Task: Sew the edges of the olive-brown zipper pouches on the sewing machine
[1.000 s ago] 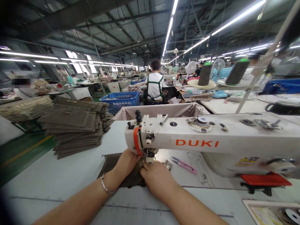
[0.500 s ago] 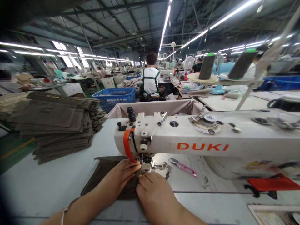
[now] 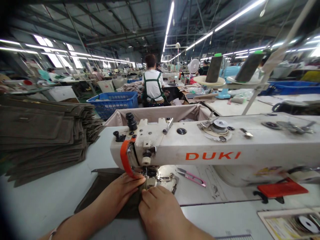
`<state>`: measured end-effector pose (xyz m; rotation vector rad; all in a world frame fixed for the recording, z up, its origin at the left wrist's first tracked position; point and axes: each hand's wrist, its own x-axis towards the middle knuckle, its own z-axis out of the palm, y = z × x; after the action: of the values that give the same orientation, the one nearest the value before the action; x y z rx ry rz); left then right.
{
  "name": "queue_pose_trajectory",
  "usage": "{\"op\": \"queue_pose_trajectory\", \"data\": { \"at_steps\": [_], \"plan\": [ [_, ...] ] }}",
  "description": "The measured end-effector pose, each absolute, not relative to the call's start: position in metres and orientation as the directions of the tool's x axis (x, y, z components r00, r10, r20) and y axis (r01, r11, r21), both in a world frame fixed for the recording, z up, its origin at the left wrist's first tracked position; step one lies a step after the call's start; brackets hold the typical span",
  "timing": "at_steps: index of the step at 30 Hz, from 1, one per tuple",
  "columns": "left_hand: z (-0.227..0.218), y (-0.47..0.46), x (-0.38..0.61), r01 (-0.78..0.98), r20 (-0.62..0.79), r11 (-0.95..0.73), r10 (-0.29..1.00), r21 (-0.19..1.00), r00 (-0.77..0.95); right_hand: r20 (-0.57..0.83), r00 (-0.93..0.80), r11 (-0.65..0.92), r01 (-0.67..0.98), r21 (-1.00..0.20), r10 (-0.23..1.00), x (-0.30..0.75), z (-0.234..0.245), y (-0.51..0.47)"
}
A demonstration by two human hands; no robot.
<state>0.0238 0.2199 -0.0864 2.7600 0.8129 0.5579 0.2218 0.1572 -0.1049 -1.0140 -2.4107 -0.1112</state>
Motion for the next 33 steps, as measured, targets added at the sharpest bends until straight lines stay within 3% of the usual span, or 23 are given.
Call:
{"op": "queue_pose_trajectory", "data": {
  "at_steps": [8, 22, 24, 29, 33],
  "plan": [
    [-0.087, 0.205, 0.031, 0.550, 0.314, -0.766, 0.640, 0.334, 0.701, 0.499, -0.592, 0.741, 0.650, -0.169, 0.633, 0.229, -0.099, 0.156],
    [-0.081, 0.207, 0.029, 0.535, 0.266, -0.759, 0.639, 0.370, 0.722, 0.465, -0.602, 0.736, 0.652, -0.182, 0.649, 0.224, -0.103, 0.154],
    [-0.080, 0.207, 0.030, 0.542, 0.260, -0.749, 0.649, 0.382, 0.715, 0.432, -0.600, 0.724, 0.654, -0.221, 0.674, 0.225, -0.095, 0.154],
    [-0.077, 0.200, 0.023, 0.562, 0.214, -0.722, 0.672, 0.404, 0.709, 0.216, -0.639, 0.655, 0.602, -0.457, 0.739, 0.260, -0.044, 0.147],
    [-0.076, 0.187, 0.014, 0.527, 0.173, -0.788, 0.595, 0.318, 0.785, 0.167, -0.545, 0.557, 0.705, -0.439, 0.822, 0.289, -0.038, 0.152]
  ]
}}
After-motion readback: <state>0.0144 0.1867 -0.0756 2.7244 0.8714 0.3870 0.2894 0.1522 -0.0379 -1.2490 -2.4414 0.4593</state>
